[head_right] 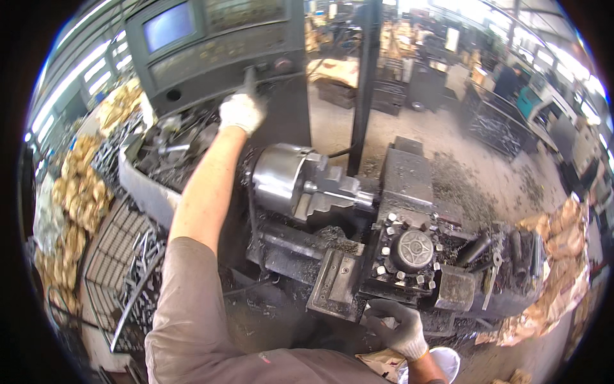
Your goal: The person operates a metal turning machine, repeatedly loading cylindrical metal parts into the chuck, starting the machine, and removing the finished parts. The person places the processed parts into a nearby wire basket.
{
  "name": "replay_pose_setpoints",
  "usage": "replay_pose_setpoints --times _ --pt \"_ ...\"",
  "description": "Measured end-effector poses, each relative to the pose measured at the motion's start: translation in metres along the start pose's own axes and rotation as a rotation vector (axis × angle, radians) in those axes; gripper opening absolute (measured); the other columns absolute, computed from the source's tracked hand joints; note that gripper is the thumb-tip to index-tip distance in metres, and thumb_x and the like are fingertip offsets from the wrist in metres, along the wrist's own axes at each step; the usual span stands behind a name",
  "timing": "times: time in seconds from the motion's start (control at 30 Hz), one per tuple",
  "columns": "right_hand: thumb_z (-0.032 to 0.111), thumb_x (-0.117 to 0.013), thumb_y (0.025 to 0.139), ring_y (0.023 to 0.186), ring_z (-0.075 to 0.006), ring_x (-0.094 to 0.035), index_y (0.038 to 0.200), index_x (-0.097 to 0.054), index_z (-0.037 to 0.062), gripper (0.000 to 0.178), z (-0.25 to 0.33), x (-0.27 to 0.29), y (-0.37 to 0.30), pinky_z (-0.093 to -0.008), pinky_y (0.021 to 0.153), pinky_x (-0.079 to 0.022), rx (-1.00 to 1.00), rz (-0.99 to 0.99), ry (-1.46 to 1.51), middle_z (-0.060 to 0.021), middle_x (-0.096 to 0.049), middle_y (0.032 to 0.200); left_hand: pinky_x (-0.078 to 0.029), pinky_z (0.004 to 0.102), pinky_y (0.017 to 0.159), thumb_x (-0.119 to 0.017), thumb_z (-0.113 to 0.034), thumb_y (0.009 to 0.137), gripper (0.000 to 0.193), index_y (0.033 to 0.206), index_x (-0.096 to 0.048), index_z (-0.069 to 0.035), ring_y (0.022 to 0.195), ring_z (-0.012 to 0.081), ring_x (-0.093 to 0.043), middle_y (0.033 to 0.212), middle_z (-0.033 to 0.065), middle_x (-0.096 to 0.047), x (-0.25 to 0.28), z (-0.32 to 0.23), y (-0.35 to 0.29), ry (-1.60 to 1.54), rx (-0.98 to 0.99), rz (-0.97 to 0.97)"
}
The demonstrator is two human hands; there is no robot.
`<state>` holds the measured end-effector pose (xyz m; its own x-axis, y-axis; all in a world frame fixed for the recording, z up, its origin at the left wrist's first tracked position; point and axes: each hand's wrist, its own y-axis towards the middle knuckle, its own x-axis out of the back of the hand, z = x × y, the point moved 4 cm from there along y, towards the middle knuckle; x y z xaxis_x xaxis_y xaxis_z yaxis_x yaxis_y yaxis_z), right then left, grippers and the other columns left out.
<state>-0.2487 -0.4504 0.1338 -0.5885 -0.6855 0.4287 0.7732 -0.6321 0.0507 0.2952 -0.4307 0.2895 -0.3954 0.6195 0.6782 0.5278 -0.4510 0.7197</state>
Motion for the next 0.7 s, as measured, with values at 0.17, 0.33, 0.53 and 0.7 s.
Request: replay_pose_setpoints --times 0.17,0.33,0.53,0.7 --pt "0.011 -0.083 0.088 0.090 -0.0165 -0.079 0.119 -0.078 0.0005 0.032 -0.016 -0.060 -0.002 -0.0315 0.083 -0.062 0.075 0.199 -0.070 -0.0112 -0.083 0.100 -0.061 0.0482 0.072 -0.074 -0.015 0.088 0.029 0.116 -0.071 -0.005 0.085 0.0412 -0.074 0.099 0.0213 -0.074 0.071 -0.069 -0.239 -0.414 -0.198 0.204" --pt "0.016 -0.082 0.094 0.086 -0.0162 -0.077 0.123 -0.076 0.0014 0.033 -0.005 -0.205 -0.020 -0.0312 0.081 -0.061 0.180 0.752 0.018 -0.0127 -0.082 0.099 -0.058 0.0494 0.101 -0.065 -0.037 0.100 0.041 0.132 -0.074 -0.013 0.119 0.0402 -0.073 0.123 0.0208 -0.077 0.126 0.039 -0.689 -0.446 0.993 0.720" --pt "0.016 -0.078 0.095 0.085 -0.0146 -0.077 0.120 -0.075 -0.0039 0.032 0.050 -0.402 -0.176 -0.0303 0.082 -0.061 0.328 1.230 -0.053 -0.0115 -0.082 0.093 -0.058 0.0477 0.079 -0.063 -0.037 0.097 0.034 0.092 -0.078 -0.007 0.083 0.0348 -0.076 0.093 0.0250 -0.077 0.481 0.023 -1.059 0.314 1.908 -0.544" --pt "0.021 -0.077 0.093 0.089 -0.0235 -0.080 0.125 -0.074 -0.0002 0.038 0.140 -0.512 -0.383 -0.0341 0.084 -0.062 0.904 1.801 -0.125 -0.0154 -0.082 0.098 -0.049 0.0417 0.071 -0.053 -0.050 0.106 0.047 0.094 -0.068 -0.007 0.075 0.0253 -0.062 0.085 0.0082 -0.067 0.585 -0.237 -1.294 0.291 1.654 -2.425"
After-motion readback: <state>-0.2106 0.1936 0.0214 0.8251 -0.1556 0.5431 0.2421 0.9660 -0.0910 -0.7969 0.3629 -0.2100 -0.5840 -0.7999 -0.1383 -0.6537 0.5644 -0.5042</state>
